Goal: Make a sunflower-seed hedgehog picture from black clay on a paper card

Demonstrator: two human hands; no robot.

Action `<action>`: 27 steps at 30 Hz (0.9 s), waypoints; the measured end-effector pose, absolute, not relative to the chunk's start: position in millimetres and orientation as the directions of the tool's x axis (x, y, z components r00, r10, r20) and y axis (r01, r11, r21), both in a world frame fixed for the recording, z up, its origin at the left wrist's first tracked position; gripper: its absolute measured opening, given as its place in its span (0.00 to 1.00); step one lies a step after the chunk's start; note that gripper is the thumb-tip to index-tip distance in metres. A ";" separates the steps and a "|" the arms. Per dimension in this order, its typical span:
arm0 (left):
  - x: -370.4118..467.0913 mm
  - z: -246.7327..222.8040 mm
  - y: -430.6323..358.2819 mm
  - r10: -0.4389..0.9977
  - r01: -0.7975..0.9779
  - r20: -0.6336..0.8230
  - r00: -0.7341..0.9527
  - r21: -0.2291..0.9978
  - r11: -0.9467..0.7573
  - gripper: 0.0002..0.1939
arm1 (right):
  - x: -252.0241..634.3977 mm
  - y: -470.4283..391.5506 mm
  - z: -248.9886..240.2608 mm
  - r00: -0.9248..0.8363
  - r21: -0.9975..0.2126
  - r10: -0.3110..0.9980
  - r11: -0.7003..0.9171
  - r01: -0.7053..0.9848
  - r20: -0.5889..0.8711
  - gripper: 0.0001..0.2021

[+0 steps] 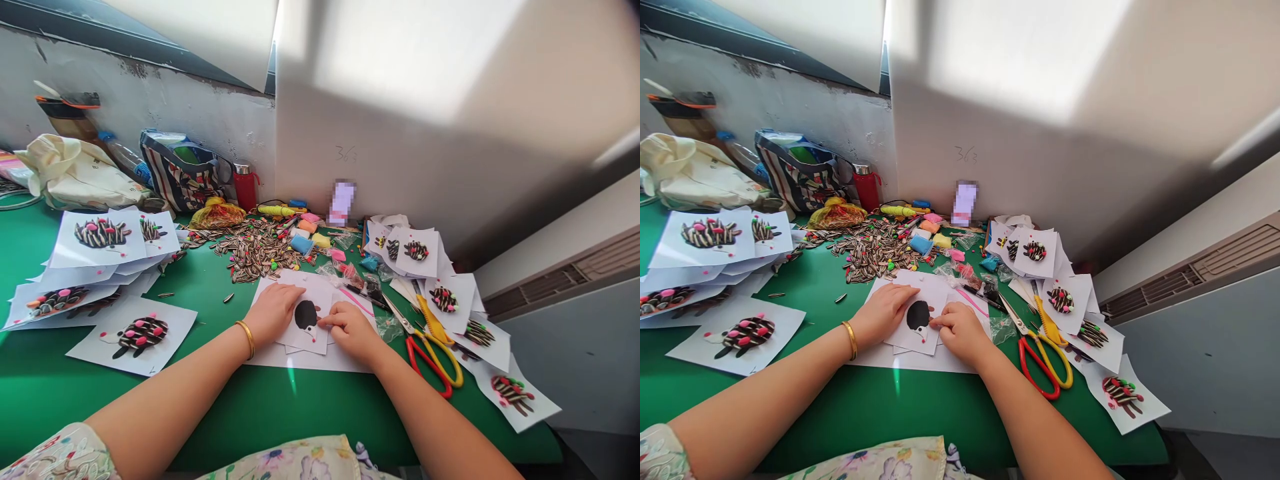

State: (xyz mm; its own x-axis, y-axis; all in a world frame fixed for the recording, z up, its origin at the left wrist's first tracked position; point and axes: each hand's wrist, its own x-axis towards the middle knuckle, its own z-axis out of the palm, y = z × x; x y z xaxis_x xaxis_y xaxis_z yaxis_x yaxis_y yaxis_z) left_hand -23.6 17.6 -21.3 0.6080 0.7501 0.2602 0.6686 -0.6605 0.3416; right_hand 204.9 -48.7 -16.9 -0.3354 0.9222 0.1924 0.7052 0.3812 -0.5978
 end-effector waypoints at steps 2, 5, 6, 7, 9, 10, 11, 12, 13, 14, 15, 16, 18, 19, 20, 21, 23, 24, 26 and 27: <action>-23.6 -21.2 17.5 0.749 0.668 0.259 0.609 0.341 -0.661 0.18 | 204.5 -49.8 -15.7 -0.333 -0.597 0.926 0.369 0.712 0.175 0.21; -23.4 -20.7 17.5 0.751 0.669 0.255 0.609 0.344 -0.659 0.19 | 203.8 -51.5 -15.4 -0.340 -0.608 0.927 0.362 0.707 0.157 0.21; -23.4 -20.5 17.5 0.752 0.669 0.254 0.608 0.346 -0.658 0.19 | 203.5 -51.9 -15.7 -0.339 -0.610 0.928 0.360 0.706 0.155 0.21; -23.4 -20.5 17.4 0.752 0.668 0.255 0.608 0.348 -0.658 0.19 | 203.3 -52.2 -16.1 -0.336 -0.609 0.929 0.358 0.708 0.156 0.21; -23.6 -20.6 17.5 0.751 0.666 0.257 0.608 0.349 -0.659 0.19 | 203.3 -52.3 -16.5 -0.325 -0.604 0.931 0.355 0.713 0.164 0.21; -23.7 -20.7 17.5 0.751 0.666 0.258 0.608 0.349 -0.659 0.19 | 203.6 -52.2 -16.3 -0.320 -0.604 0.932 0.355 0.714 0.170 0.21; -23.9 -20.8 17.6 0.751 0.667 0.257 0.608 0.348 -0.659 0.19 | 204.2 -51.9 -15.8 -0.316 -0.607 0.932 0.356 0.711 0.177 0.21; -24.0 -20.9 17.6 0.751 0.667 0.257 0.609 0.347 -0.660 0.19 | 205.0 -51.4 -15.1 -0.310 -0.613 0.933 0.355 0.706 0.183 0.22; -24.1 -20.9 17.7 0.750 0.667 0.256 0.610 0.345 -0.661 0.19 | 205.9 -50.9 -14.3 -0.298 -0.620 0.935 0.352 0.701 0.194 0.22; -24.1 -20.8 17.8 0.748 0.666 0.256 0.612 0.343 -0.662 0.19 | 206.9 -50.4 -13.6 -0.281 -0.628 0.937 0.348 0.697 0.207 0.23; -24.1 -20.7 17.8 0.747 0.665 0.255 0.614 0.342 -0.663 0.19 | 207.9 -49.8 -13.0 -0.263 -0.632 0.939 0.344 0.695 0.222 0.23; -24.0 -20.4 17.9 0.747 0.665 0.255 0.614 0.342 -0.664 0.19 | 208.8 -49.3 -12.8 -0.251 -0.631 0.939 0.343 0.696 0.234 0.23; -23.9 -20.0 17.9 0.747 0.665 0.254 0.615 0.343 -0.664 0.19 | 210.2 -48.7 -13.3 -0.260 -0.609 0.934 0.358 0.708 0.246 0.24; -23.8 -19.8 17.9 0.747 0.665 0.254 0.614 0.344 -0.663 0.19 | 210.6 -48.6 -13.9 -0.281 -0.590 0.928 0.373 0.717 0.245 0.24; -23.8 -19.7 18.0 0.747 0.665 0.254 0.614 0.344 -0.663 0.18 | 210.9 -48.6 -14.7 -0.306 -0.565 0.921 0.389 0.727 0.240 0.24; -23.7 -19.8 18.1 0.747 0.665 0.254 0.614 0.344 -0.663 0.18 | 211.1 -48.6 -15.6 -0.329 -0.537 0.914 0.405 0.740 0.236 0.24; -23.6 -20.3 18.3 0.747 0.665 0.255 0.614 0.344 -0.663 0.19 | 211.5 -48.8 -17.2 -0.357 -0.483 0.903 0.429 0.764 0.237 0.23; -23.7 -20.5 18.4 0.747 0.664 0.257 0.613 0.343 -0.664 0.19 | 211.8 -48.8 -17.9 -0.364 -0.462 0.899 0.437 0.772 0.242 0.23; -23.7 -20.9 18.6 0.746 0.664 0.259 0.613 0.344 -0.664 0.19 | 212.6 -48.7 -18.9 -0.372 -0.443 0.891 0.452 0.774 0.260 0.22; -23.8 -20.8 18.5 0.747 0.663 0.259 0.613 0.345 -0.664 0.19 | 213.0 -48.6 -19.1 -0.376 -0.442 0.886 0.461 0.769 0.271 0.23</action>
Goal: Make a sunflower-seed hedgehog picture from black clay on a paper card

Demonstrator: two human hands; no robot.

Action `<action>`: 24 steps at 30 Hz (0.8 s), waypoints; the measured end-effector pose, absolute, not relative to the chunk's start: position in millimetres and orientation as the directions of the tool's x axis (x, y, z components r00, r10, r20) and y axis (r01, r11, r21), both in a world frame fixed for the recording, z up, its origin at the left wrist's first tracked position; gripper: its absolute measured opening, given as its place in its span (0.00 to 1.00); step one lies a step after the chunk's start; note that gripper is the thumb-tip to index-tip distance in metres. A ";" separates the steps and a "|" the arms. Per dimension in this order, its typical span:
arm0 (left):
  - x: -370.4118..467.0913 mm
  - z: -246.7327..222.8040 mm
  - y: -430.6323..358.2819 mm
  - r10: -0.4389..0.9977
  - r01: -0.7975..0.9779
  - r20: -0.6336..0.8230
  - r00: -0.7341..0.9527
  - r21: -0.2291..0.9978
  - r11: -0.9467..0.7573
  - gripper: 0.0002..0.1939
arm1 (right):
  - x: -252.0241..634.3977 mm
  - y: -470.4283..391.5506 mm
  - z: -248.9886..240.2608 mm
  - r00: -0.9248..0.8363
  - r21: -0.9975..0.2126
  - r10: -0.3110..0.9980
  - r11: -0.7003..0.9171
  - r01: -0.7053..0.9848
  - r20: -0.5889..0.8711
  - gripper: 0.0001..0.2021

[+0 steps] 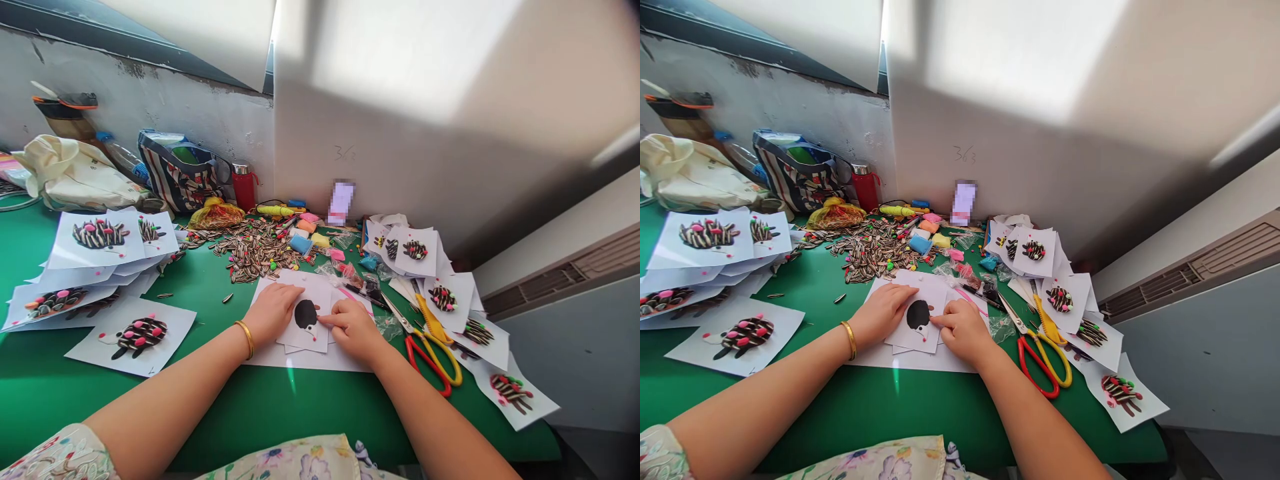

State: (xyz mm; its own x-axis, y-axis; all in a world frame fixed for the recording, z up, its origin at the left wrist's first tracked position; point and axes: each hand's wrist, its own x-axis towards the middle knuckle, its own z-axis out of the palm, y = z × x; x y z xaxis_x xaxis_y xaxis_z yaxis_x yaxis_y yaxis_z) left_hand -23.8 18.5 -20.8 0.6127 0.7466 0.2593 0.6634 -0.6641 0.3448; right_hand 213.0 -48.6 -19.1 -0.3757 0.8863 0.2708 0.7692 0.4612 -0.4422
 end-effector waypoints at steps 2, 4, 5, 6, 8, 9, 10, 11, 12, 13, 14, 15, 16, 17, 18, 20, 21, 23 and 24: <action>-23.8 -20.2 18.3 0.748 0.663 0.258 0.612 0.349 -0.662 0.19 | 213.7 -48.3 -19.0 -0.386 -0.443 0.879 0.475 0.760 0.280 0.23; -23.8 -19.4 18.0 0.749 0.662 0.255 0.612 0.353 -0.661 0.19 | 214.0 -48.1 -18.3 -0.394 -0.440 0.880 0.473 0.763 0.264 0.24; -23.8 -19.0 17.9 0.748 0.661 0.255 0.613 0.354 -0.662 0.19 | 214.1 -48.1 -17.7 -0.395 -0.438 0.884 0.467 0.768 0.250 0.24; -23.8 -18.7 17.8 0.746 0.659 0.256 0.614 0.354 -0.664 0.19 | 214.1 -48.0 -17.2 -0.396 -0.438 0.887 0.462 0.772 0.237 0.24; -23.8 -18.3 17.6 0.744 0.656 0.260 0.616 0.353 -0.667 0.19 | 214.1 -47.8 -16.1 -0.393 -0.445 0.889 0.457 0.770 0.234 0.23; -23.7 -18.1 17.6 0.744 0.656 0.261 0.615 0.354 -0.667 0.19 | 214.1 -47.6 -15.5 -0.389 -0.451 0.889 0.458 0.766 0.241 0.24; -23.6 -17.9 17.6 0.744 0.656 0.262 0.614 0.355 -0.666 0.19 | 213.9 -47.4 -14.8 -0.381 -0.455 0.890 0.456 0.765 0.251 0.25; -23.5 -17.8 17.5 0.746 0.656 0.263 0.613 0.356 -0.665 0.19 | 213.4 -47.3 -14.1 -0.370 -0.458 0.893 0.450 0.767 0.257 0.26; -23.4 -17.6 17.5 0.747 0.657 0.262 0.611 0.357 -0.663 0.19 | 212.7 -47.3 -13.3 -0.357 -0.458 0.897 0.440 0.772 0.260 0.27; -23.3 -17.6 17.5 0.748 0.659 0.260 0.610 0.358 -0.662 0.19 | 211.7 -47.4 -12.4 -0.345 -0.453 0.902 0.429 0.781 0.258 0.28; -23.2 -17.6 17.6 0.750 0.661 0.258 0.610 0.358 -0.660 0.19 | 210.3 -47.6 -11.5 -0.339 -0.444 0.906 0.420 0.792 0.253 0.28; -23.1 -17.7 17.6 0.751 0.662 0.256 0.609 0.358 -0.659 0.19 | 208.8 -48.0 -10.7 -0.336 -0.432 0.909 0.413 0.801 0.246 0.27; -23.1 -17.9 17.7 0.751 0.662 0.255 0.609 0.358 -0.658 0.19 | 207.2 -48.3 -10.1 -0.338 -0.420 0.911 0.410 0.809 0.238 0.26; -23.1 -18.1 17.8 0.752 0.662 0.255 0.608 0.359 -0.658 0.19 | 205.6 -48.7 -9.8 -0.341 -0.410 0.911 0.409 0.815 0.231 0.25; -23.1 -18.3 17.8 0.751 0.661 0.256 0.609 0.360 -0.659 0.19 | 204.2 -48.9 -9.9 -0.343 -0.403 0.912 0.408 0.819 0.227 0.24; -23.1 -18.3 17.9 0.749 0.659 0.258 0.610 0.360 -0.661 0.19 | 203.1 -48.6 -10.8 -0.342 -0.399 0.910 0.410 0.820 0.233 0.23; -23.1 -18.1 17.8 0.749 0.659 0.257 0.611 0.359 -0.661 0.19 | 203.7 -48.1 -11.4 -0.339 -0.401 0.908 0.414 0.817 0.246 0.23; -22.9 -17.3 17.6 0.751 0.663 0.252 0.611 0.356 -0.659 0.20 | 207.6 -46.3 -12.6 -0.310 -0.402 0.904 0.411 0.818 0.293 0.23; -22.8 -17.0 17.5 0.752 0.665 0.248 0.610 0.355 -0.657 0.20 | 211.1 -45.0 -12.9 -0.282 -0.396 0.905 0.398 0.828 0.320 0.22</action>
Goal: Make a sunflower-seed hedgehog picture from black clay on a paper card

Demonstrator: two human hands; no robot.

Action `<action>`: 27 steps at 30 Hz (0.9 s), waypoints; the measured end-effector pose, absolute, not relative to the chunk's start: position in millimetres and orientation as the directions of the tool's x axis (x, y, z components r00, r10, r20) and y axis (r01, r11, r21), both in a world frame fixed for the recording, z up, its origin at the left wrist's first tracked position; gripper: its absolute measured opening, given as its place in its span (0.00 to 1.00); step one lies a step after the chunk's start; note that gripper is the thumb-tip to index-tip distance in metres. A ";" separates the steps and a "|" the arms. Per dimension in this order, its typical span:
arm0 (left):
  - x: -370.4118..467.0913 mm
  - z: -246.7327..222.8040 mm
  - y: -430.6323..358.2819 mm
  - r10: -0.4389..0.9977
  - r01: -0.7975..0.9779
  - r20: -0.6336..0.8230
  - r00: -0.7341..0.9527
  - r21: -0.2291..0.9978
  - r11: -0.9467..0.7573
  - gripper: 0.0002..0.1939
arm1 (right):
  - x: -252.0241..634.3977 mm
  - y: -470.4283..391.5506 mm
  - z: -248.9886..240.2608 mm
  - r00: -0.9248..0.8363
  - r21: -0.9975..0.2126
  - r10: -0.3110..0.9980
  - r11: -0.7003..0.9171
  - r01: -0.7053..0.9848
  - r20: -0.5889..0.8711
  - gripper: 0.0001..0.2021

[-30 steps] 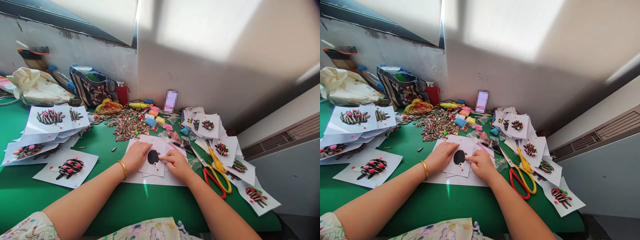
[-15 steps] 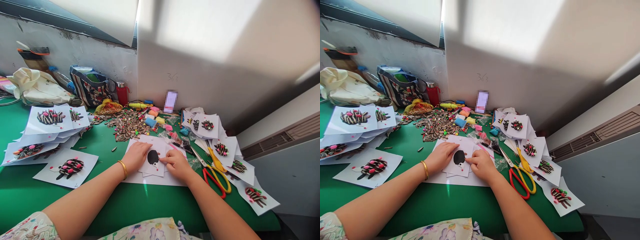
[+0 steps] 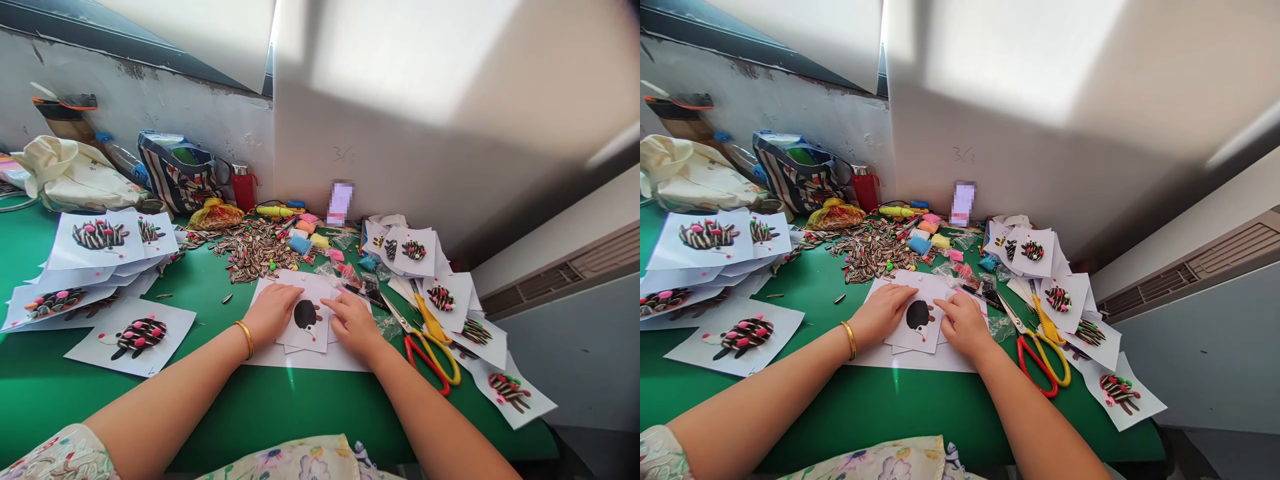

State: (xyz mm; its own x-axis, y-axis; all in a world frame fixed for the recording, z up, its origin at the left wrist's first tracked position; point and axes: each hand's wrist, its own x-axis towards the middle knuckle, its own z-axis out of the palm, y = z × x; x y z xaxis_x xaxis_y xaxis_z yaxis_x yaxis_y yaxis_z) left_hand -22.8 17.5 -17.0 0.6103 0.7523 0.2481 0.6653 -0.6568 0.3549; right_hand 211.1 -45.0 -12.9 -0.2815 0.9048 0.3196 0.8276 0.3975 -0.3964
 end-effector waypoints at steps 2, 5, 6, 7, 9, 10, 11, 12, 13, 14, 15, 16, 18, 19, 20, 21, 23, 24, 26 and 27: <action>-22.8 -16.7 17.4 0.753 0.666 0.247 0.609 0.357 -0.655 0.19 | 220.6 -42.3 -12.8 -0.192 -0.360 0.912 0.328 0.874 0.363 0.18; -23.2 -17.5 17.6 0.753 0.662 0.242 0.612 0.364 -0.655 0.19 | 237.1 -38.7 -11.9 -0.042 -0.241 0.925 0.142 0.960 0.378 0.12; -23.4 -17.9 17.6 0.756 0.664 0.234 0.611 0.368 -0.651 0.20 | 241.8 -37.8 -11.6 -0.018 -0.199 0.934 0.095 0.975 0.358 0.11; -23.6 -18.3 17.6 0.760 0.667 0.224 0.610 0.373 -0.645 0.20 | 245.7 -37.1 -11.4 -0.005 -0.158 0.944 0.061 0.985 0.330 0.10; -23.9 -18.4 17.5 0.767 0.670 0.206 0.608 0.387 -0.634 0.22 | 250.1 -35.7 -10.8 -0.008 -0.087 0.962 0.033 0.996 0.273 0.08; -24.1 -18.1 17.4 0.767 0.667 0.199 0.610 0.393 -0.633 0.23 | 250.6 -35.1 -10.3 -0.014 -0.056 0.967 0.029 0.998 0.253 0.08; -24.2 -17.6 17.2 0.765 0.664 0.194 0.615 0.397 -0.634 0.24 | 250.2 -34.4 -9.4 -0.020 -0.028 0.971 0.027 0.999 0.238 0.08; -24.3 -17.0 17.1 0.761 0.660 0.190 0.620 0.398 -0.637 0.25 | 249.1 -33.7 -8.2 -0.022 0.000 0.973 0.023 1.000 0.228 0.08; -24.4 -16.1 17.0 0.758 0.659 0.185 0.625 0.396 -0.640 0.26 | 247.5 -32.9 -6.8 -0.023 0.029 0.976 0.017 0.999 0.219 0.09; -24.3 -15.3 16.9 0.757 0.659 0.179 0.629 0.394 -0.641 0.27 | 245.6 -32.1 -5.2 -0.023 0.060 0.978 0.011 0.998 0.207 0.09; -24.2 -14.3 16.8 0.757 0.661 0.172 0.631 0.393 -0.640 0.27 | 243.6 -31.1 -3.6 -0.023 0.089 0.981 0.006 0.996 0.195 0.09; -24.1 -13.5 16.8 0.758 0.664 0.163 0.632 0.391 -0.638 0.27 | 242.0 -30.1 -2.3 -0.023 0.113 0.983 0.003 0.994 0.183 0.09; -23.9 -12.0 16.8 0.759 0.668 0.148 0.634 0.388 -0.635 0.27 | 240.1 -28.1 -1.0 -0.016 0.136 0.986 -0.007 0.991 0.169 0.08; -23.8 -11.5 16.9 0.758 0.669 0.146 0.635 0.388 -0.634 0.28 | 240.1 -27.2 -1.1 -0.012 0.133 0.986 -0.011 0.991 0.169 0.07; -23.9 -11.2 17.0 0.758 0.667 0.146 0.636 0.390 -0.635 0.28 | 240.7 -26.7 -1.5 -0.005 0.123 0.985 -0.016 0.992 0.171 0.07; -24.0 -11.1 17.1 0.758 0.665 0.149 0.635 0.394 -0.635 0.28 | 241.8 -26.5 -1.9 0.002 0.110 0.984 -0.022 0.994 0.177 0.07; -24.4 -11.5 17.4 0.760 0.660 0.160 0.630 0.406 -0.632 0.28 | 244.3 -28.0 -1.5 0.001 0.081 0.978 -0.018 0.997 0.206 0.07; -24.7 -12.0 17.5 0.761 0.657 0.165 0.627 0.412 -0.631 0.29 | 245.0 -29.5 0.0 -0.004 0.063 0.972 -0.012 0.998 0.235 0.07; -25.2 -13.0 18.0 0.761 0.650 0.174 0.625 0.424 -0.631 0.29 | 243.5 -33.9 6.5 -0.018 0.014 0.951 0.014 1.000 0.308 0.08; -25.5 -13.4 18.2 0.761 0.646 0.181 0.624 0.429 -0.632 0.28 | 241.0 -36.3 11.4 -0.021 -0.020 0.940 0.030 0.999 0.341 0.09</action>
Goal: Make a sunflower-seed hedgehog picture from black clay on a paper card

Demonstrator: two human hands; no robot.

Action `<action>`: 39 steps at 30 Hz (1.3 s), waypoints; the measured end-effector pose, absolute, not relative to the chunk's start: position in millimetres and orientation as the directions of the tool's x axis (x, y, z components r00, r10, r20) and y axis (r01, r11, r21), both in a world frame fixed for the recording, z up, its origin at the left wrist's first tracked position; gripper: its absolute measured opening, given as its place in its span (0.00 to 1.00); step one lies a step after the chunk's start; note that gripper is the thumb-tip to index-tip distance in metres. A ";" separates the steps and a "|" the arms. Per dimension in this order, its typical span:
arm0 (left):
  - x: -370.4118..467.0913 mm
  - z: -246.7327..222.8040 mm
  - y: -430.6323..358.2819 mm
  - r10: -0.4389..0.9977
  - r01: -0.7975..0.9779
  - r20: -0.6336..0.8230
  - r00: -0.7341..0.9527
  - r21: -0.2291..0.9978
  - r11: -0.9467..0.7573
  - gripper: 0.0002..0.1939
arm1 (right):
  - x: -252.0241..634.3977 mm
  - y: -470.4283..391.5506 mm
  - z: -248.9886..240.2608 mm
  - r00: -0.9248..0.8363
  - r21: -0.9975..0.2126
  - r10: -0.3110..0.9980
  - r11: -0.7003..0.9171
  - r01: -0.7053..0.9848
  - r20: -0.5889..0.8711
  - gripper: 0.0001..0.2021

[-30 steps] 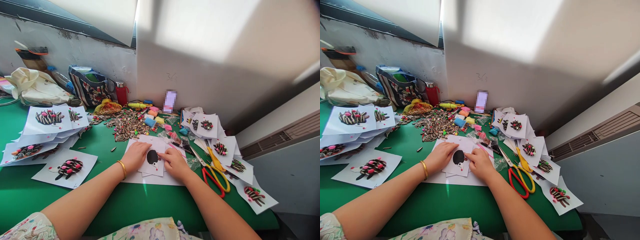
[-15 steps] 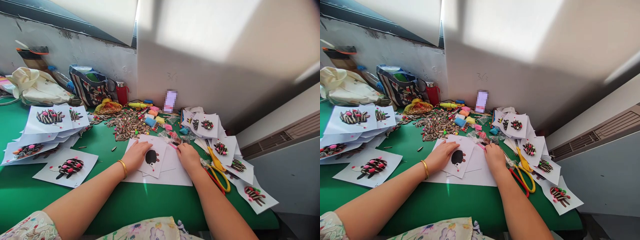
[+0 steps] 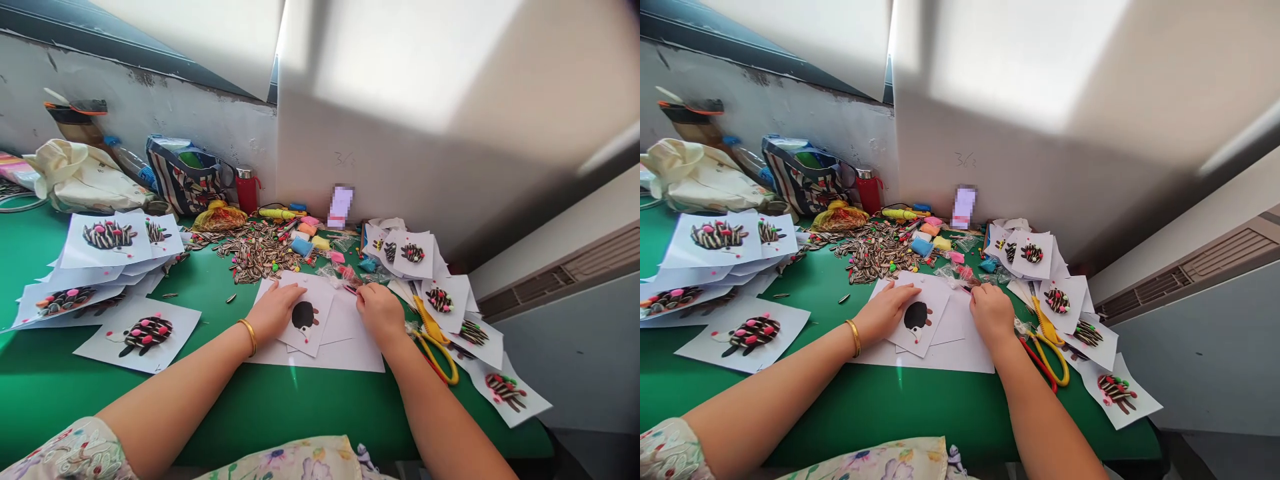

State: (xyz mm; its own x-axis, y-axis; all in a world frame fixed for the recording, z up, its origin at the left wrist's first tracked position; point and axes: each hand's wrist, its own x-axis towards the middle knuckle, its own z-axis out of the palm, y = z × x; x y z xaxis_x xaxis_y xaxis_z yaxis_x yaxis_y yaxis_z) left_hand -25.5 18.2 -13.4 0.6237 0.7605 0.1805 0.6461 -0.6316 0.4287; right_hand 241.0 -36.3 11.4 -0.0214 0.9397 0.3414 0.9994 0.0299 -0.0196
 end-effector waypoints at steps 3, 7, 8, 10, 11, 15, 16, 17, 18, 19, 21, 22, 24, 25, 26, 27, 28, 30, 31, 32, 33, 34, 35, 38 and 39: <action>-26.2 -12.6 18.6 0.750 0.628 0.221 0.623 0.431 -0.648 0.26 | 228.1 -41.4 27.8 -0.025 -0.143 0.949 0.073 0.987 0.315 0.09; -26.2 -5.9 15.7 0.683 0.569 0.266 0.680 0.397 -0.720 0.21 | 212.2 -39.7 33.6 -0.094 -0.281 0.966 0.162 0.946 0.240 0.11; -25.8 -4.0 14.3 0.672 0.560 0.260 0.694 0.392 -0.730 0.20 | 210.5 -38.1 30.1 -0.103 -0.317 0.965 0.179 0.932 0.241 0.12; -24.6 -0.8 11.2 0.656 0.550 0.236 0.717 0.388 -0.740 0.20 | 209.8 -34.9 18.5 -0.118 -0.387 0.961 0.212 0.897 0.251 0.15; -23.9 0.2 9.9 0.651 0.548 0.224 0.725 0.386 -0.743 0.20 | 210.5 -33.7 11.7 -0.132 -0.417 0.957 0.233 0.878 0.257 0.16; -21.4 0.3 7.9 0.661 0.569 0.196 0.725 0.371 -0.734 0.19 | 214.4 -34.9 -6.9 -0.223 -0.467 0.947 0.309 0.828 0.232 0.14; -21.1 -0.3 8.1 0.663 0.574 0.191 0.724 0.367 -0.732 0.19 | 214.9 -36.5 -7.6 -0.229 -0.453 0.947 0.309 0.836 0.224 0.13; -20.9 -1.0 8.5 0.664 0.576 0.188 0.724 0.364 -0.732 0.18 | 215.0 -38.4 -6.6 -0.228 -0.427 0.948 0.305 0.851 0.223 0.12; -20.9 -1.6 9.0 0.663 0.576 0.186 0.725 0.363 -0.733 0.18 | 214.8 -40.3 -4.5 -0.224 -0.394 0.947 0.301 0.868 0.229 0.11; -20.9 -2.3 9.4 0.661 0.574 0.187 0.727 0.363 -0.734 0.18 | 214.2 -42.1 -1.8 -0.219 -0.357 0.944 0.298 0.885 0.245 0.11; -21.1 -3.4 10.1 0.660 0.570 0.193 0.726 0.367 -0.735 0.18 | 212.3 -45.2 3.7 -0.226 -0.289 0.931 0.309 0.906 0.288 0.11; -21.2 -3.9 10.4 0.659 0.568 0.195 0.726 0.369 -0.735 0.18 | 211.2 -46.4 5.7 -0.235 -0.262 0.922 0.319 0.911 0.308 0.11; -21.3 -4.5 10.8 0.660 0.567 0.197 0.725 0.373 -0.734 0.18 | 209.3 -47.8 7.3 -0.247 -0.224 0.904 0.336 0.915 0.349 0.10; -21.4 -4.6 11.0 0.661 0.568 0.195 0.724 0.376 -0.732 0.18 | 208.6 -48.2 7.1 -0.249 -0.212 0.895 0.342 0.916 0.370 0.08; -21.3 -4.6 11.2 0.663 0.569 0.190 0.724 0.379 -0.730 0.18 | 208.2 -48.4 6.6 -0.251 -0.203 0.887 0.347 0.916 0.388 0.07; -21.3 -4.5 11.5 0.665 0.571 0.183 0.724 0.382 -0.727 0.18 | 208.0 -48.5 5.9 -0.253 -0.195 0.879 0.353 0.915 0.403 0.06; -21.2 -4.2 11.7 0.668 0.573 0.177 0.723 0.386 -0.723 0.19 | 207.9 -48.4 5.2 -0.257 -0.189 0.873 0.359 0.914 0.414 0.06; -21.0 -3.4 12.0 0.675 0.577 0.166 0.719 0.398 -0.713 0.19 | 208.1 -48.2 4.6 -0.268 -0.180 0.865 0.370 0.911 0.424 0.06; -20.8 -2.9 12.1 0.679 0.579 0.162 0.716 0.405 -0.707 0.19 | 208.1 -48.1 4.6 -0.273 -0.176 0.862 0.375 0.910 0.427 0.06; -20.7 -2.5 12.1 0.684 0.583 0.160 0.712 0.411 -0.701 0.19 | 208.1 -48.1 4.7 -0.277 -0.174 0.860 0.379 0.909 0.429 0.06; -20.5 -2.1 12.1 0.690 0.586 0.158 0.707 0.415 -0.696 0.19 | 208.0 -48.1 4.8 -0.280 -0.172 0.858 0.383 0.908 0.431 0.06; -20.3 -1.9 12.1 0.695 0.590 0.157 0.702 0.418 -0.691 0.18 | 207.8 -48.1 4.8 -0.284 -0.170 0.856 0.386 0.907 0.432 0.06; -20.1 -1.7 12.0 0.699 0.594 0.155 0.698 0.420 -0.687 0.18 | 207.6 -48.1 4.8 -0.288 -0.169 0.855 0.390 0.905 0.432 0.06; -19.8 -1.8 11.9 0.705 0.600 0.148 0.694 0.422 -0.679 0.18 | 207.3 -48.0 3.9 -0.300 -0.162 0.851 0.400 0.902 0.432 0.06; -19.8 -2.0 11.9 0.705 0.601 0.145 0.694 0.422 -0.678 0.18 | 207.3 -47.8 3.4 -0.302 -0.161 0.851 0.402 0.902 0.430 0.06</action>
